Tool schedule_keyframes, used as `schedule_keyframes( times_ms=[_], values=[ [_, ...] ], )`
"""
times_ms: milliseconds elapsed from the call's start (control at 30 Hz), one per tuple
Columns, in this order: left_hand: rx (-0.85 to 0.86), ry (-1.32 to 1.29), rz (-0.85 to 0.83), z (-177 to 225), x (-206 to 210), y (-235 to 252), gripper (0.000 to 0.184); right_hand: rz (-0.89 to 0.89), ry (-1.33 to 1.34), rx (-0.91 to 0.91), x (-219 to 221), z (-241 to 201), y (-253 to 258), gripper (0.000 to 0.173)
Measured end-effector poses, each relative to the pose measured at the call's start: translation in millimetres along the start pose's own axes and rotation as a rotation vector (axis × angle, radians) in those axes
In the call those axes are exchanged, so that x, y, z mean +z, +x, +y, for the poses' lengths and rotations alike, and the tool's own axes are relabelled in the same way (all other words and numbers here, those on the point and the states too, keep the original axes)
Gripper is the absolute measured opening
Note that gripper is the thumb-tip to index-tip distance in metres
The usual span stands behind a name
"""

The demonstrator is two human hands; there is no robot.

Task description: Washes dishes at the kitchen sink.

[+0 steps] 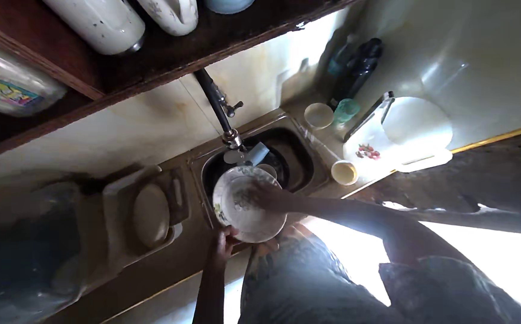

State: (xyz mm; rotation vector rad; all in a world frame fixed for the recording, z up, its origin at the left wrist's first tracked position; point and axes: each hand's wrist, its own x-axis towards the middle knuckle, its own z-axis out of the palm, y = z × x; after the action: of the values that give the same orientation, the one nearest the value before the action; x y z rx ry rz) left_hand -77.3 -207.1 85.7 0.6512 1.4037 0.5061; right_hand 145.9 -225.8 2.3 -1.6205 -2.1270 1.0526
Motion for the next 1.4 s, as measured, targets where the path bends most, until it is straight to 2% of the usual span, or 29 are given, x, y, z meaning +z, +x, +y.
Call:
schedule_keyframes(
  times_ms=[33,67,167,233,300,367,433,533,600,667,733,800,867,900,967,1000,1067,1100,1133,1167,1233,1300,1400],
  values=[
    [-0.019,0.026,-0.006,2.3,4.1,-1.3,0.017,0.037,-0.011,0.077,3.2,-1.8,8.7,0.060],
    [-0.034,0.040,-0.011,4.5,9.0,-2.2,0.016,0.089,0.021,0.069,7.9,-13.3,16.0,0.061],
    [-0.031,0.021,-0.046,6.0,15.6,-1.9,0.013,0.262,0.165,-0.226,16.7,-60.1,25.7,0.057],
    [-0.029,0.009,-0.049,5.2,13.6,-0.7,0.015,0.277,0.136,-0.313,4.2,-55.7,37.1,0.054],
    [-0.025,0.035,-0.035,6.7,11.2,-3.8,0.019,0.313,0.011,-0.156,-14.7,-32.9,50.4,0.053],
    [-0.019,0.026,-0.019,8.4,13.1,-9.3,0.016,0.317,-0.062,0.071,-21.5,-14.7,66.7,0.064],
    [-0.015,-0.012,-0.038,6.6,14.8,-7.4,0.014,0.340,-0.034,0.092,-9.3,-34.1,70.6,0.064],
    [0.013,-0.103,-0.043,1.4,10.3,2.6,0.016,0.210,0.129,-0.267,5.3,-79.1,32.9,0.053],
    [0.032,-0.112,-0.023,4.7,-0.7,2.3,0.016,0.119,0.095,-0.326,-2.1,-64.7,21.7,0.053],
    [0.010,-0.070,-0.009,3.4,-3.1,-1.9,0.014,0.109,-0.032,-0.143,-11.5,-29.4,28.8,0.055],
    [-0.004,-0.082,-0.026,2.0,5.3,-1.9,0.014,0.192,-0.099,-0.003,-12.9,-10.2,51.3,0.060],
    [0.007,-0.114,-0.062,2.4,15.1,2.1,0.014,0.202,-0.085,-0.034,-8.8,-37.5,58.8,0.062],
    [0.043,-0.167,-0.062,3.9,13.3,9.0,0.016,0.087,0.073,-0.185,-5.0,-72.7,34.0,0.055],
    [0.057,-0.175,-0.036,7.0,7.8,10.8,0.017,-0.004,0.152,-0.239,-9.0,-77.1,20.3,0.051],
    [0.039,-0.153,0.034,12.5,-1.0,7.7,0.015,-0.171,0.053,-0.290,-22.3,-48.6,1.9,0.054],
    [0.029,-0.132,0.042,11.2,-2.7,6.3,0.013,-0.174,-0.039,-0.248,-26.1,-26.1,-0.5,0.058],
    [0.007,-0.090,-0.011,5.9,2.2,5.6,0.014,-0.067,-0.125,-0.067,-27.3,0.8,13.1,0.055],
    [-0.003,-0.089,-0.035,5.1,9.0,5.6,0.014,0.032,-0.103,-0.001,-22.8,-2.4,24.4,0.054],
    [-0.007,-0.097,-0.052,5.1,16.6,5.6,0.015,0.125,-0.057,-0.002,-19.1,-18.3,31.7,0.054],
    [-0.004,-0.101,-0.077,5.4,21.6,6.1,0.015,0.146,-0.019,-0.037,-16.3,-38.9,32.8,0.054],
    [0.019,-0.125,-0.096,3.3,19.2,9.8,0.015,0.038,0.089,-0.179,-10.4,-62.2,16.3,0.054],
    [0.036,-0.133,-0.041,2.1,8.1,13.0,0.016,-0.061,0.117,-0.241,-10.3,-39.5,0.3,0.054],
    [-0.002,-0.066,-0.022,2.1,2.4,8.7,0.013,-0.058,-0.032,0.025,-18.1,1.9,-1.0,0.053]
  ],
)
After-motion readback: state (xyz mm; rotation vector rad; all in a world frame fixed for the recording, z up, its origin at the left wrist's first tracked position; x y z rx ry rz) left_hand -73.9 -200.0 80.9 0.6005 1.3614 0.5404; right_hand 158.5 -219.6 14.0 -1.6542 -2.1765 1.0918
